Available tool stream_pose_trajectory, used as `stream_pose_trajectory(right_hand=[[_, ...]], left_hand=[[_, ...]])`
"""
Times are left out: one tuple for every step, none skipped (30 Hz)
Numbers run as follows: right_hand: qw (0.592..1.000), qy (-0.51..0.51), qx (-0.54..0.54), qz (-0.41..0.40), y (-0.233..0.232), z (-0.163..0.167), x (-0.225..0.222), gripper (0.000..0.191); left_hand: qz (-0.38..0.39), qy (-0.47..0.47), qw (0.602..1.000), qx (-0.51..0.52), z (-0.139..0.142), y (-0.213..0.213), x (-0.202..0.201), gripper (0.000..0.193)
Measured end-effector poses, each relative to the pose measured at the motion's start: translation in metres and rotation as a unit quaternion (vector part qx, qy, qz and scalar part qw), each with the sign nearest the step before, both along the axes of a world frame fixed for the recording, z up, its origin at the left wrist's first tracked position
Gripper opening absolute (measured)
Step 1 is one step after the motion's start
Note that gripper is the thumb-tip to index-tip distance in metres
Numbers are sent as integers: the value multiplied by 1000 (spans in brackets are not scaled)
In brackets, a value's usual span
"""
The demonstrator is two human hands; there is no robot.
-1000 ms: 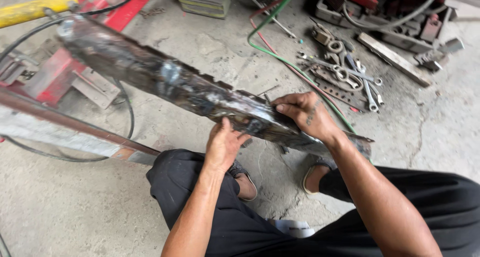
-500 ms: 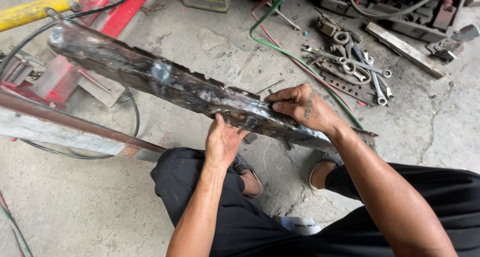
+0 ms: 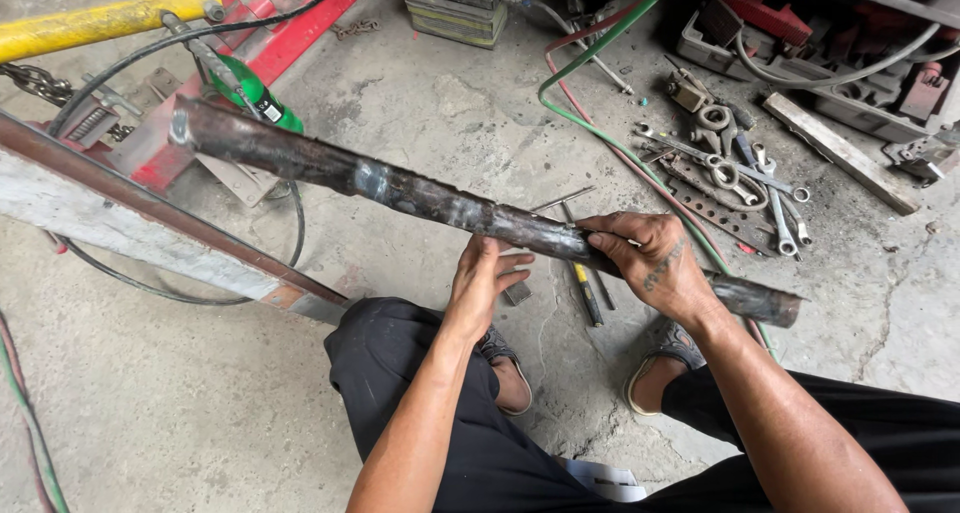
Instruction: The person carries a rusty metal reinforcement bar from a disassembled car and holds it against the vehicle to check its fit. They then sit on the workshop floor and hammer the bar, using a metal block as support, to straighten and reshape it.
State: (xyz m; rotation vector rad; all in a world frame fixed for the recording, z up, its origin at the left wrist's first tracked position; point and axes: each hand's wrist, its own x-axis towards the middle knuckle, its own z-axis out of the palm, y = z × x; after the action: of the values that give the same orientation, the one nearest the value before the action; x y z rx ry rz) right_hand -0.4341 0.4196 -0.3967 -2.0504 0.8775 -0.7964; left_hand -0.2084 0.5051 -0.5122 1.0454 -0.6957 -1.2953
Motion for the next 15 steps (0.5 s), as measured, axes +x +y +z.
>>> stream_pose_trajectory(right_hand=[[1000,12,-23,0,-1,0,-2,22],[999,24,-46,1,-1,1,-5,22],[997,36,-68,2,-2,2,-8,23],[991,77,-109,-3,-3,5,-11,24],[981,117,-152,-9,-4,9,-14,24],[969,155,-194,-16,-5,14,-16,25],[949,167,-267,-8,-5,21,-18,30],[924,178,-337,4,-6,29,-19,35],[894,188,-406,19,-5,38,-19,40],[875,221,-430,37,-4,48,-18,34],[852,253,-456,54,-4,59,-14,28],[827,284,-481,69,-4,71,-10,23],[803,299,-507,96,-4,83,-4,22],[778,315,-530,119,-5,95,3,20],[752,333,-552,138,-6,108,7,19]], left_hand=[[0,-64,997,42,1,3,-2,51],[1,-128,988,84,5,6,-3,48],[24,-190,979,73,11,11,-6,43],[48,-251,965,61,19,20,-10,39],[72,-312,946,47,31,26,-13,34],[128,-407,904,-41,45,30,-14,29],[179,-492,842,-127,61,36,-13,26],[225,-568,764,-207,77,42,-12,25],[233,-615,716,-233,93,44,-11,32],[242,-658,664,-259,107,43,-8,41],[251,-699,606,-285,118,36,-3,49],[210,-691,624,-299,127,28,0,48],[166,-680,642,-312,131,21,2,47],[120,-668,658,-327,132,14,3,46],[71,-613,755,-221,130,7,3,37]])
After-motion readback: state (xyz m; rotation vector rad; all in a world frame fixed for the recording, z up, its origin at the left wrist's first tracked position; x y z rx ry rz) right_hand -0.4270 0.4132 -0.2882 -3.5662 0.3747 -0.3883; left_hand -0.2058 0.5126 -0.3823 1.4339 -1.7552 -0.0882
